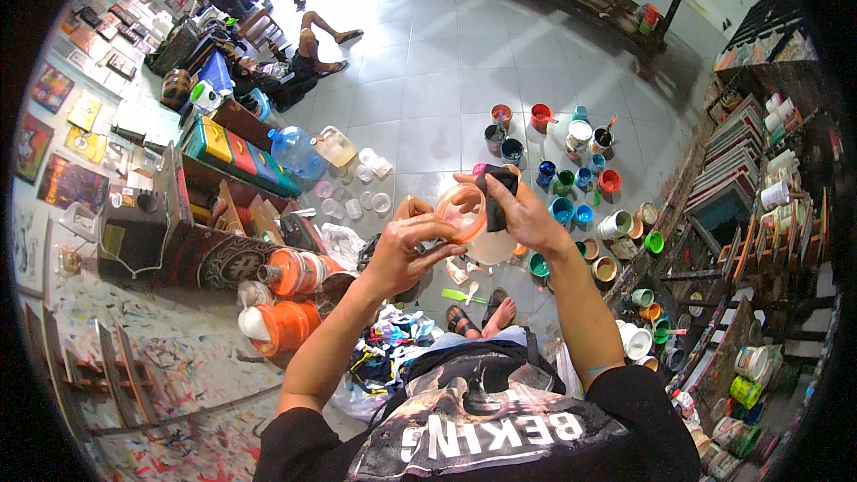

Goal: The person wipes a small plastic container using a cloth, then puts a cap on a different container and stirs a liquid in a cup.

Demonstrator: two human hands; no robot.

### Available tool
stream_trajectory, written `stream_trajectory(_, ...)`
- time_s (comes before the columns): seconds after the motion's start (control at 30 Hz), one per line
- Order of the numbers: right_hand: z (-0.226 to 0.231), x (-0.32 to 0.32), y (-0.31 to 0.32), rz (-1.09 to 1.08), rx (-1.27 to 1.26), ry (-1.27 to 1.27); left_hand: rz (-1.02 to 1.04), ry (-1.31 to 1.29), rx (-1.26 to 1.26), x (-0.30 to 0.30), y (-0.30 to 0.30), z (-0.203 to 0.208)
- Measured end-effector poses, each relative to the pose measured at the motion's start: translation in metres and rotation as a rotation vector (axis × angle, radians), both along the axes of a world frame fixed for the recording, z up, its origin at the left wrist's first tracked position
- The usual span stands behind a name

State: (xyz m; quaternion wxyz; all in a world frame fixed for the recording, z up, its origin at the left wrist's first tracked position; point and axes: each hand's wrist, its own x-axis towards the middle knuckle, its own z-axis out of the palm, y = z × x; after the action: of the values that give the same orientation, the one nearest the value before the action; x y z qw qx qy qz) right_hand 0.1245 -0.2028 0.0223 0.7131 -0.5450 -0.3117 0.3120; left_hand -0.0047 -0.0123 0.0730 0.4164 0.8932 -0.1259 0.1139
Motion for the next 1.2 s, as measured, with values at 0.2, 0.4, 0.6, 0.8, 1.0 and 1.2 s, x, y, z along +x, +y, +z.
stream_trajectory(0.2, -0.058, 0.030, -0.022, 0.355, 0.113, 0.720, -0.111, -0.024, -0.140, 0.000, -0.004, -0.008)
stream_trajectory(0.4, -0.115, 0.033, -0.016, 0.431, 0.016, 0.736, -0.014, 0.065, -0.225, 0.000, 0.004, -0.008)
stream_trajectory(0.6, -0.106, 0.041, 0.000, -0.074, -0.497, -0.039, 0.118, 0.113, -0.139, -0.009, 0.010, -0.015)
stream_trajectory(0.8, -0.071, 0.038, 0.009, -0.347, -0.655, -0.546, 0.168, 0.083, -0.102, -0.013, 0.005, -0.032)
stream_trajectory(1.0, -0.013, -0.006, 0.033, -0.067, -0.399, -0.208, 0.173, -0.036, 0.073, -0.007, 0.002, -0.033)
stream_trajectory(1.2, 0.004, -0.068, 0.053, -0.582, -0.361, -0.865, 0.431, -0.059, -0.077, 0.001, -0.019, -0.034)
